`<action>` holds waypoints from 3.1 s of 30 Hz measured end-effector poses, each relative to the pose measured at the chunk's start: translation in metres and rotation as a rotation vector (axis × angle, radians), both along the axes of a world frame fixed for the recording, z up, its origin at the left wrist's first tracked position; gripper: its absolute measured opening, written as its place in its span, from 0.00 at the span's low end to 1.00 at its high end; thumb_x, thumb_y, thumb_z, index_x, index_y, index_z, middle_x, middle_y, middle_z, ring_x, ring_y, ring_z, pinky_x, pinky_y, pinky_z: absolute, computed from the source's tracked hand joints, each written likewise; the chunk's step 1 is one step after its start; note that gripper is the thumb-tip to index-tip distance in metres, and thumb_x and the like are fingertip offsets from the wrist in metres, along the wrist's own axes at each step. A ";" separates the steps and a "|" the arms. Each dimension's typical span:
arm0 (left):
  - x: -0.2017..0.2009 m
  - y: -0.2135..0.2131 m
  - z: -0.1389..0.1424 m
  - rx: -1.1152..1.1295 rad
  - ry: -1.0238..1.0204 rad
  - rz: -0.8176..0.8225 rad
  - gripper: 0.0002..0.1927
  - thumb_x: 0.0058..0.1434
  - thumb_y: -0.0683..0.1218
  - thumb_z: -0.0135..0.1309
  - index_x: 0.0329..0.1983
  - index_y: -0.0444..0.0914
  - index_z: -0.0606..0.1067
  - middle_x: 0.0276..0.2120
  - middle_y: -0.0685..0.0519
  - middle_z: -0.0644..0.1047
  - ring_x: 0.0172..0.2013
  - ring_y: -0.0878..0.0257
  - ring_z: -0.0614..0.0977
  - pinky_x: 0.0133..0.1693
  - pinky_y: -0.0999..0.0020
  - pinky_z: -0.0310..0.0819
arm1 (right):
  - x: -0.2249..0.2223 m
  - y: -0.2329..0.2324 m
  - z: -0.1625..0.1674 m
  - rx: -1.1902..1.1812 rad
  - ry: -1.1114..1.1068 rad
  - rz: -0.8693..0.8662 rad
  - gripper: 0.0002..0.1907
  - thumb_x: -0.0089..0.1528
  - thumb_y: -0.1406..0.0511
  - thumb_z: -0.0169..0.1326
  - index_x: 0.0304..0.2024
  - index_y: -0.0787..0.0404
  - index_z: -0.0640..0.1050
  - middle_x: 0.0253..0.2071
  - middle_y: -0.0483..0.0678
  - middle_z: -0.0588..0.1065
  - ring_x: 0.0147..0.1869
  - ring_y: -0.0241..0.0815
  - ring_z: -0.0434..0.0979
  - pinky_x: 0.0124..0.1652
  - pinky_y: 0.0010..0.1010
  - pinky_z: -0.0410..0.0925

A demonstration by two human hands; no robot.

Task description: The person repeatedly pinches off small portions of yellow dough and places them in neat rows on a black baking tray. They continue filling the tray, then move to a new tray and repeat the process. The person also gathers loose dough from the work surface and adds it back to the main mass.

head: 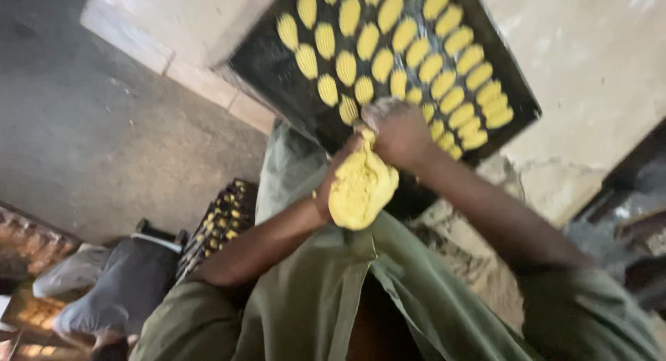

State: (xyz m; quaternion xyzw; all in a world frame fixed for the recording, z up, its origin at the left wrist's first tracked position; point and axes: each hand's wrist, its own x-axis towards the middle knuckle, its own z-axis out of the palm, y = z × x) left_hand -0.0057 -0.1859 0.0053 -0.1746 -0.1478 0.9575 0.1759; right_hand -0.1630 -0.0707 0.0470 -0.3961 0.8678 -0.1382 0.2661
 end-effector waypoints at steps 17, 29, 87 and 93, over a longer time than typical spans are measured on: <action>0.023 0.061 0.003 -0.156 -0.122 -0.255 0.23 0.69 0.58 0.43 0.59 0.41 0.71 0.48 0.51 0.80 0.47 0.59 0.81 0.51 0.65 0.76 | 0.018 0.071 0.010 0.178 -0.424 0.059 0.10 0.52 0.65 0.58 0.37 0.55 0.79 0.31 0.50 0.78 0.37 0.53 0.81 0.39 0.46 0.70; 0.062 0.104 -0.027 0.003 -0.104 -0.301 0.22 0.77 0.58 0.45 0.65 0.40 0.70 0.53 0.51 0.78 0.52 0.57 0.80 0.57 0.60 0.75 | 0.052 0.115 0.012 0.075 -0.318 0.067 0.14 0.52 0.62 0.60 0.39 0.61 0.77 0.31 0.57 0.77 0.36 0.59 0.79 0.35 0.48 0.70; -0.056 -0.118 0.048 -0.206 -0.081 -0.213 0.26 0.69 0.56 0.46 0.66 0.39 0.66 0.56 0.50 0.79 0.50 0.55 0.82 0.48 0.59 0.80 | -0.042 -0.067 0.007 0.060 -0.545 -0.341 0.24 0.57 0.63 0.55 0.56 0.58 0.78 0.49 0.53 0.79 0.50 0.53 0.81 0.51 0.45 0.74; -0.092 -0.121 -0.005 -0.320 -0.166 0.042 0.20 0.80 0.58 0.48 0.61 0.38 0.68 0.42 0.51 0.77 0.40 0.59 0.81 0.43 0.59 0.78 | -0.087 -0.150 -0.026 0.028 -0.054 0.265 0.13 0.62 0.61 0.61 0.47 0.62 0.81 0.40 0.57 0.80 0.46 0.58 0.80 0.48 0.48 0.71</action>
